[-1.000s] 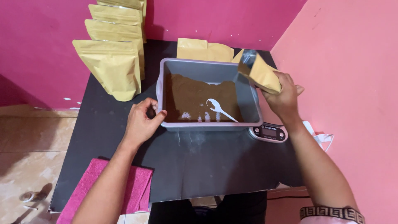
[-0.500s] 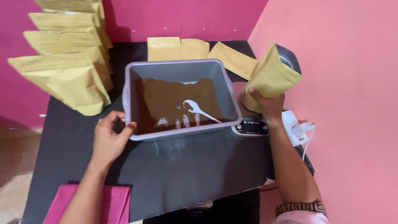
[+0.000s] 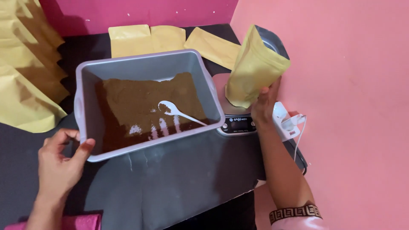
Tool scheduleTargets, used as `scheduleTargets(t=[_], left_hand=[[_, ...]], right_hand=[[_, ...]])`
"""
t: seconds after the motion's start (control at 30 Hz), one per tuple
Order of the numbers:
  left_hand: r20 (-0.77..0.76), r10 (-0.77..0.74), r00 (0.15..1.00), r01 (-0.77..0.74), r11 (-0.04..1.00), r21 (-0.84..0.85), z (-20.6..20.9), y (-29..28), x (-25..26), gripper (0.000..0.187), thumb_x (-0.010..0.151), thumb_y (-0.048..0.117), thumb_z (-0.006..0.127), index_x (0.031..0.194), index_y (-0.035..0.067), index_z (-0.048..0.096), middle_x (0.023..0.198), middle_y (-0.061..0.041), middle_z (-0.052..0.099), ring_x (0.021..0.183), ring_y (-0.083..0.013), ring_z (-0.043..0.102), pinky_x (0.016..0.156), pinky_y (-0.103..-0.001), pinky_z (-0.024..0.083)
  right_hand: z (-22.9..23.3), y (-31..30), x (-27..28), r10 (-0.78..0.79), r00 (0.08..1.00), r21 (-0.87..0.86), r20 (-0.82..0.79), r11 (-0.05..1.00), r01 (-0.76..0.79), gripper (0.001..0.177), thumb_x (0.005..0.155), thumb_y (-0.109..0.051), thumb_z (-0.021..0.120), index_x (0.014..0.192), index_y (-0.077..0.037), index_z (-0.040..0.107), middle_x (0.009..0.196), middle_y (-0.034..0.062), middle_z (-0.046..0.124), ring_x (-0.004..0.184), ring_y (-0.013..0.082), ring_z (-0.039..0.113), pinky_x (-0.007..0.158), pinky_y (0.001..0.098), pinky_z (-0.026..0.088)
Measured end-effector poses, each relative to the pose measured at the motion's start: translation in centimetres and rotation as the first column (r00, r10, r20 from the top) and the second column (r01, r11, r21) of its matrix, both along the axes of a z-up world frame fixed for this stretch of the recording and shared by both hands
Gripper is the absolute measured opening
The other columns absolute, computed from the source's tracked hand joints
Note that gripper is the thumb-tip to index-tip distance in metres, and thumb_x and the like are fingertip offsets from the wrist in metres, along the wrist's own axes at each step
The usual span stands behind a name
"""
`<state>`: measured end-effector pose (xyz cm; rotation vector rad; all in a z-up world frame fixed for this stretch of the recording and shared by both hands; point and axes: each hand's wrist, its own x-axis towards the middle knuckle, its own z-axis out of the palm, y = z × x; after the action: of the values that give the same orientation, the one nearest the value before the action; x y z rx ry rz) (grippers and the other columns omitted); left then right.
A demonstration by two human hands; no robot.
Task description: Filling individual coffee bags with ground coffee from a bin, weighing them on a digital scale, and organizing them in a row.
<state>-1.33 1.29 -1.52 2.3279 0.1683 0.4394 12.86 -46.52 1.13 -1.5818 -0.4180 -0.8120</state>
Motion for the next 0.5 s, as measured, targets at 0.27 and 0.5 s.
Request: scheduleTargets(t=[0.27,0.5], left_hand=[[-0.026,0.014,1.000,-0.014,1.000,-0.004,-0.7,0.3,-0.2,0.019,0.100,0.028,0.074,0.095,0.012,0.064,0.098,0.001,0.065,0.096,-0.0197,0.050,0.073,-0.034,0.034],[0.008,-0.019,1.000,0.019,1.000,-0.015,-1.2,0.6,-0.3,0.017,0.101,0.024,0.073,0.098,0.014,0.061,0.102,0.002,0.064,0.100,-0.0198,0.049,0.099,-0.034,0.033]], right_hand=[[-0.6,-0.4,0.4,0.003,1.000,-0.008,-0.003,1.000,-0.003,0.084,0.103,-0.074,0.049,0.152,-0.007,0.036,0.146,0.0115,0.047,0.140,0.0240,0.047,0.117,0.0408,0.043],[-0.5,-0.4,0.3,0.061,0.998,0.014,-0.010,0.998,-0.061,0.082,0.104,-0.071,0.052,0.155,-0.009,0.033,0.152,0.0113,0.046,0.144,0.0252,0.046,0.121,0.0425,0.042]])
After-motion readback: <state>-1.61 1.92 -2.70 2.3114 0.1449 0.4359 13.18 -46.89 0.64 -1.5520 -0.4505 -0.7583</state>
